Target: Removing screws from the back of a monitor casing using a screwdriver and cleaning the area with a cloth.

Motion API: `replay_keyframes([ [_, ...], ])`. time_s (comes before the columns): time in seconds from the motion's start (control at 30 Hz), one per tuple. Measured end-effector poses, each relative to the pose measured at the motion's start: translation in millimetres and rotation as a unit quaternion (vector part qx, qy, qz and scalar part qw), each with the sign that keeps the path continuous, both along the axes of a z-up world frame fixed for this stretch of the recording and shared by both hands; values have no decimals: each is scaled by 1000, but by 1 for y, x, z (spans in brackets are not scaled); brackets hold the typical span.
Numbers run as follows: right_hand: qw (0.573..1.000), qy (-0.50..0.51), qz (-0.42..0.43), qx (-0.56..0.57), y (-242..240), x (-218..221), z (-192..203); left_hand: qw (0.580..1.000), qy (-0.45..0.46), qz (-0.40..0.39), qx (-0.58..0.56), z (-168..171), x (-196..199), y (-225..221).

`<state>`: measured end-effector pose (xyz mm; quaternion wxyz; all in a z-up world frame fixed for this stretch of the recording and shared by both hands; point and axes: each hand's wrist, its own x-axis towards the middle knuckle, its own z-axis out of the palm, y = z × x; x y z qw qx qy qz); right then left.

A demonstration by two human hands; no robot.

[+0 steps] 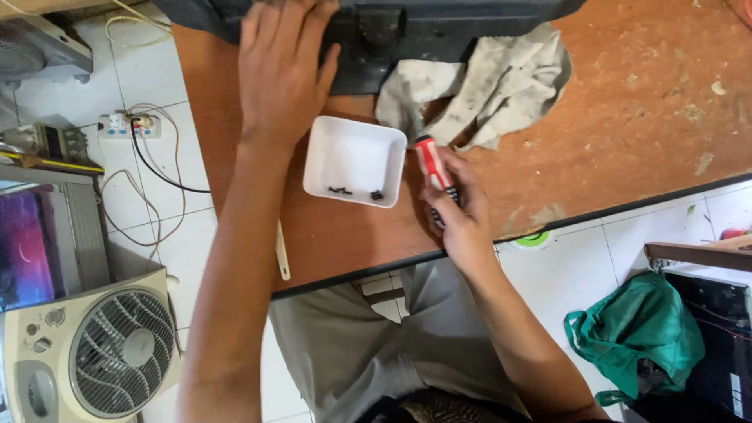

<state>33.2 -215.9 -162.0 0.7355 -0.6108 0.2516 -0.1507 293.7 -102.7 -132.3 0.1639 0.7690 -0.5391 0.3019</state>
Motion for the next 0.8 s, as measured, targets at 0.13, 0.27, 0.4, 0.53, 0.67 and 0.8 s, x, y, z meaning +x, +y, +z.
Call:
replay_keyframes([
  [0.13, 998, 26, -48, -22, 1, 13, 3, 999, -13, 1, -46, -13, 5, 0],
  [0.27, 997, -71, -35, -13, 0, 34, 12, 997, -36, -5, -64, -14, 11, 4],
  [0.4, 999, -23, -42, -16, 5, 43, 25, 997, -17, -11, -74, -18, 12, 5],
  [0.53, 999, -34, -39, -2, 9, 44, 20, 997, -30, 15, -73, -25, 12, 3],
  [0.67, 999, -19, -31, -24, 11, 42, 23, 993, -64, 98, -11, -35, 13, -3],
  [0.8, 999, -10, -22, -23, 11, 42, 27, 991, -85, 103, -22, -36, 14, -3],
])
